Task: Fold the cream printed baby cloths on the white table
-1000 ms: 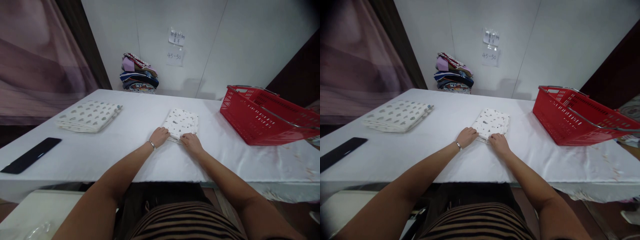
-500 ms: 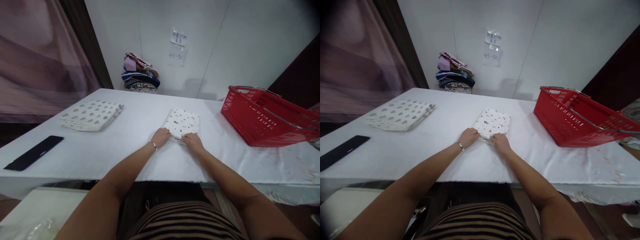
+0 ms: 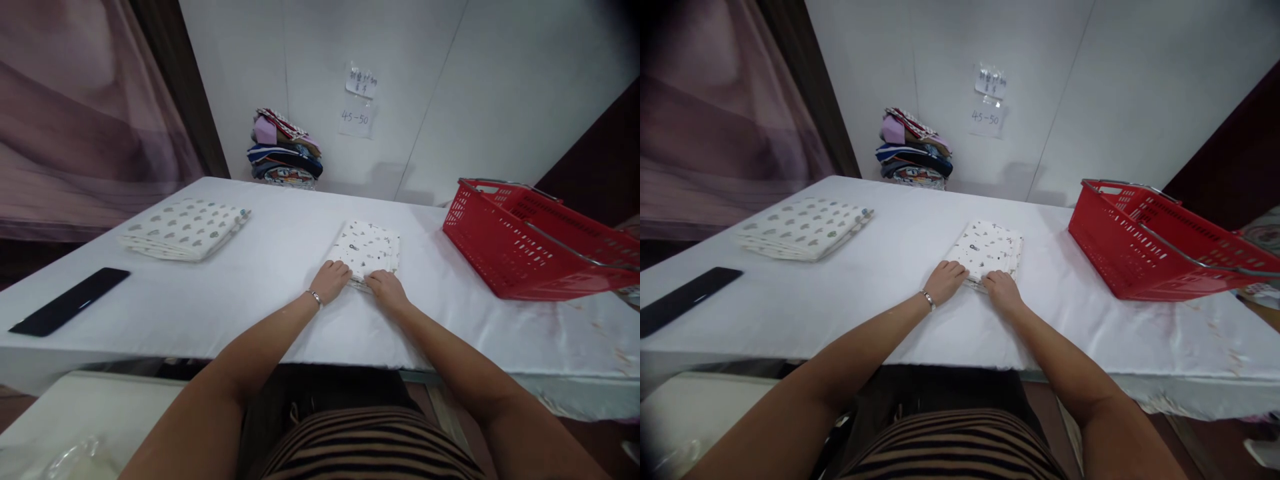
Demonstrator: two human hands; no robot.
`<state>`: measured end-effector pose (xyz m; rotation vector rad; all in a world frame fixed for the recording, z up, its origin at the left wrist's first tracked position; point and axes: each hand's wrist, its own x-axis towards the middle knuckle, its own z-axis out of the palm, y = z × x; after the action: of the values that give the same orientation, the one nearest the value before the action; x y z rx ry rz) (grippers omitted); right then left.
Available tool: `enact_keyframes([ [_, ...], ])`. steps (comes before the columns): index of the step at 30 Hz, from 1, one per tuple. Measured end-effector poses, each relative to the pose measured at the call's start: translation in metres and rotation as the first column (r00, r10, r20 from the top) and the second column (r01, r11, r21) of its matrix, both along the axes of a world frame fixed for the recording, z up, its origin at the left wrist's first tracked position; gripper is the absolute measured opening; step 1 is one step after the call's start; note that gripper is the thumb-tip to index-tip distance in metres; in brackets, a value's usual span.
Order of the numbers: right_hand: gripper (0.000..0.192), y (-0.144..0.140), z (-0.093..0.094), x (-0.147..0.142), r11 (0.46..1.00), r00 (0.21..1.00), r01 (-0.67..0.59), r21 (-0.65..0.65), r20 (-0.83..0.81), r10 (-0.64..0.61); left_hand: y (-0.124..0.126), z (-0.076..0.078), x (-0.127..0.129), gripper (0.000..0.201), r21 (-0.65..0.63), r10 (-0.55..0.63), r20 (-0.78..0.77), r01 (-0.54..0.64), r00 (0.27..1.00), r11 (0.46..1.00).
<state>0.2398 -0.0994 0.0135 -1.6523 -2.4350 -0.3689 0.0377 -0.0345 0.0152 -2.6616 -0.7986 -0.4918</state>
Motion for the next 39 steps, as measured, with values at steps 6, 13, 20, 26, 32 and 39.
enact_keyframes([
  [6, 0.028, 0.000, 0.029, -0.007, 0.981, 0.993, 0.068, -0.184, -0.078, -0.083, -0.004, -0.007, 0.006, 0.018, -0.086, 0.022, 0.016, -0.021, 1.000, 0.996],
  [13, 0.033, 0.046, 0.042, -0.018, 0.947, 0.946, -0.148, -0.284, -0.321, 0.052, -0.006, -0.007, 0.006, 0.020, -0.103, 0.044, 0.013, -0.043, 0.999, 0.994],
  [20, 0.040, 0.069, 0.022, -0.010, 0.878, 0.969, -0.150, -0.455, -0.243, 0.040, -0.008, -0.011, 0.009, 0.016, -0.110, 0.096, 0.050, -0.090, 0.994, 0.990],
  [26, 0.047, 0.098, 0.030, -0.014, 0.917, 0.979, -0.095, -0.388, -0.204, 0.015, -0.008, -0.012, 0.008, 0.017, -0.163, 0.097, 0.089, -0.082, 0.991, 0.983],
  [32, 0.056, 0.114, 0.018, -0.020, 0.888, 0.992, 0.055, -0.457, -0.077, -0.101, -0.006, -0.012, 0.008, 0.016, -0.209, 0.116, 0.111, -0.091, 0.987, 0.974],
  [39, 0.061, 0.133, 0.019, -0.028, 0.893, 0.975, 0.102, -0.438, -0.134, -0.177, -0.004, -0.009, 0.009, 0.016, -0.241, 0.122, 0.127, -0.089, 0.984, 0.966],
])
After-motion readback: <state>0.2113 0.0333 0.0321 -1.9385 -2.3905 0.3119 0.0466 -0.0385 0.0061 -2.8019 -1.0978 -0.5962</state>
